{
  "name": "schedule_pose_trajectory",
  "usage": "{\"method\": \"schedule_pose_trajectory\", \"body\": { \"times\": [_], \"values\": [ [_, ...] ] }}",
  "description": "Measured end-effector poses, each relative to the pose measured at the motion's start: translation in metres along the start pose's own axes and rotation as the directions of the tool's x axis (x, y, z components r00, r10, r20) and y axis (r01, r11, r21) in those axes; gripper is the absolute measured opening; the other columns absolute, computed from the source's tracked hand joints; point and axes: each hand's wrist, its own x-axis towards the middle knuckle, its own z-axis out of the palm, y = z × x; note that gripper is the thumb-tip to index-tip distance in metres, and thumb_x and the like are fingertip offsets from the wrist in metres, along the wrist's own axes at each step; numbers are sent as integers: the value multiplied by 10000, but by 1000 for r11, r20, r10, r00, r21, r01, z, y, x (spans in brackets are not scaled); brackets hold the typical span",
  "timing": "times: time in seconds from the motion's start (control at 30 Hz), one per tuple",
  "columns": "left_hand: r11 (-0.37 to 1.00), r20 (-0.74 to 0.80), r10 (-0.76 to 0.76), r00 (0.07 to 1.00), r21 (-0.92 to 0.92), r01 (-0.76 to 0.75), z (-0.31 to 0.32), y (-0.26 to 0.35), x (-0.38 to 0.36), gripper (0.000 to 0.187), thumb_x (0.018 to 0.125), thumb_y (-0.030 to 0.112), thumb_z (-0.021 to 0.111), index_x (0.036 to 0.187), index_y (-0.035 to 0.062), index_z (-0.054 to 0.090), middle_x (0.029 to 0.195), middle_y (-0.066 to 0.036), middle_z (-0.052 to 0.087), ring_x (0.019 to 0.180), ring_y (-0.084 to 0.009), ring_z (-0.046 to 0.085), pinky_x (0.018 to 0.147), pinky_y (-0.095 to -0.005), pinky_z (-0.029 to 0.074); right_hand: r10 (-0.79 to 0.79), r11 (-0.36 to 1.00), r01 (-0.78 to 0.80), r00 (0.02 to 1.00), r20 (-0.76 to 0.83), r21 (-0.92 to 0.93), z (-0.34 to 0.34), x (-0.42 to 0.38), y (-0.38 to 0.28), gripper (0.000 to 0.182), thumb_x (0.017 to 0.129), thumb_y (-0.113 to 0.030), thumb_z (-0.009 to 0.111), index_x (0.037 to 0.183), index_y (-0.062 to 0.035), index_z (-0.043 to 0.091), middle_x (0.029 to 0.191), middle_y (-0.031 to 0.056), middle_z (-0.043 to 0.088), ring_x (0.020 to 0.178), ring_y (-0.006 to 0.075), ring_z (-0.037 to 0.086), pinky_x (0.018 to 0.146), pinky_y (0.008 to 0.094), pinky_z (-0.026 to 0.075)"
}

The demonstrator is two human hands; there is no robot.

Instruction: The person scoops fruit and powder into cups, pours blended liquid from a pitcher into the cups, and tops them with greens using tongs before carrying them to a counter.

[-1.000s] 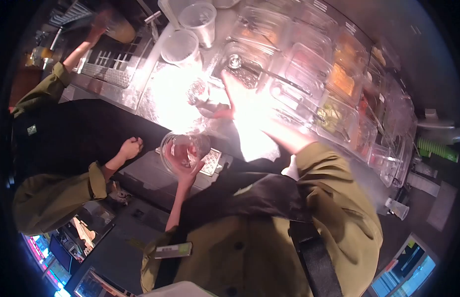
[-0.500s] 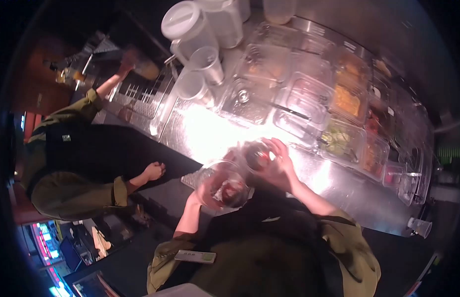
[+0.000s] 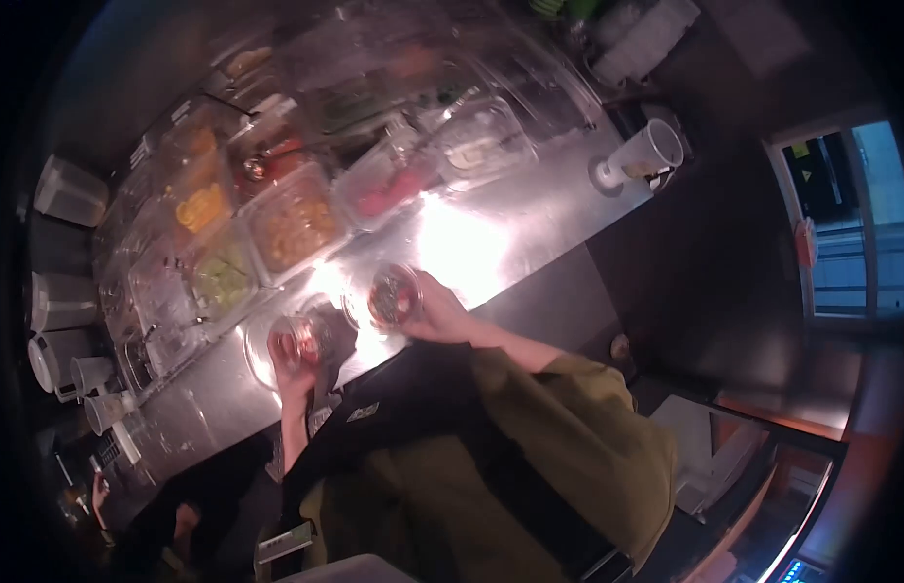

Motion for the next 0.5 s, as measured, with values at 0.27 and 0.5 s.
{"method": "schedule_pose_trajectory", "body": {
  "times": [0.27, 0.5],
  "values": [
    [978, -505, -85, 859, -207, -24, 90, -32, 13, 743, 639, 8, 682, 1257, 28, 270, 1249, -133, 374, 1120, -242, 380, 877, -368, 375, -104, 995, 102, 967, 231, 18, -69, -6, 58, 799, 645, -236, 690, 1271, -15, 245, 1285, 251, 217, 1189, 398, 251, 969, 390, 289],
    [980, -612, 154, 776, 192, -44, 122, -18, 24, 656, 689, 29, 627, 1256, -18, 301, 1198, -168, 421, 973, -219, 484, 778, -310, 432, -55, 977, -17, 942, -330, -213, -178, 59, 127, 266, 723, -137, 560, 966, -41, 515, 887, 135, 529, 804, 301, 538, 692, 374, 428]
  ]
}}
